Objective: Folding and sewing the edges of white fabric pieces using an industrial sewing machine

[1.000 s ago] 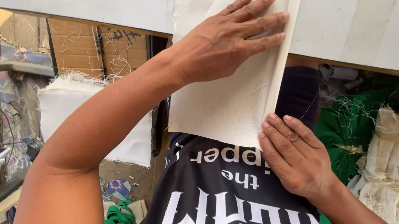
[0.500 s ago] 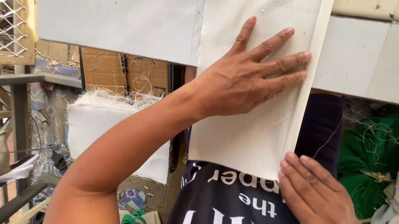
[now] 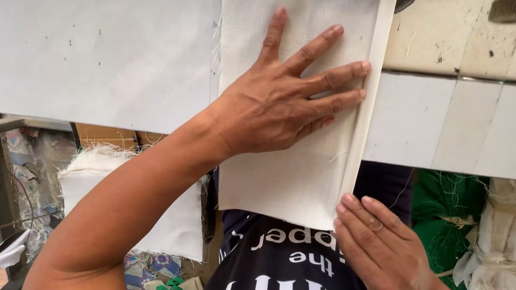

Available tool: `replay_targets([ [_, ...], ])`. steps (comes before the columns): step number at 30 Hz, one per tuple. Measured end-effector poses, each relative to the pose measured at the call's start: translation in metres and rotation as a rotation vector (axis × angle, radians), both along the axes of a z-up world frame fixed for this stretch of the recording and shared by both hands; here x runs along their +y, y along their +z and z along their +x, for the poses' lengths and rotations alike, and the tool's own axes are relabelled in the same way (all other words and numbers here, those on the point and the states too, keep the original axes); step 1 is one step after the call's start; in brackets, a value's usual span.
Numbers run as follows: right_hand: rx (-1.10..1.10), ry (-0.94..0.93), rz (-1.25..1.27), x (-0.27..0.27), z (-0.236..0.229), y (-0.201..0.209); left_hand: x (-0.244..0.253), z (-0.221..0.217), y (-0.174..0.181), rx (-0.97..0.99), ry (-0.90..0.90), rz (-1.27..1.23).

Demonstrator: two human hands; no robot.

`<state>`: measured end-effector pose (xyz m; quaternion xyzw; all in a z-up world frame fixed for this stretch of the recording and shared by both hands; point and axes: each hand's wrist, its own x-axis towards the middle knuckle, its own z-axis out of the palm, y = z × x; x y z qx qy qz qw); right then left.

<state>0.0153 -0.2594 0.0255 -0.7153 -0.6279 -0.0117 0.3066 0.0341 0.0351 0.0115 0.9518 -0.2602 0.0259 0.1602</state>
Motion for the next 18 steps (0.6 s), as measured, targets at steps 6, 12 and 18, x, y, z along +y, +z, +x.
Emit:
replay_targets([
  [6, -0.037, -0.019, 0.001, 0.019, 0.032, 0.001, 0.02, 0.038, -0.001, 0.026, -0.003, -0.069],
  [12, -0.086, -0.028, 0.009, 0.036, 0.065, -0.003, 0.042, 0.075, -0.004, -0.065, 0.003, 0.002],
  [18, -0.12, -0.046, 0.05, 0.053, 0.1, -0.014, 0.063, 0.115, -0.011, -0.201, 0.018, 0.078],
])
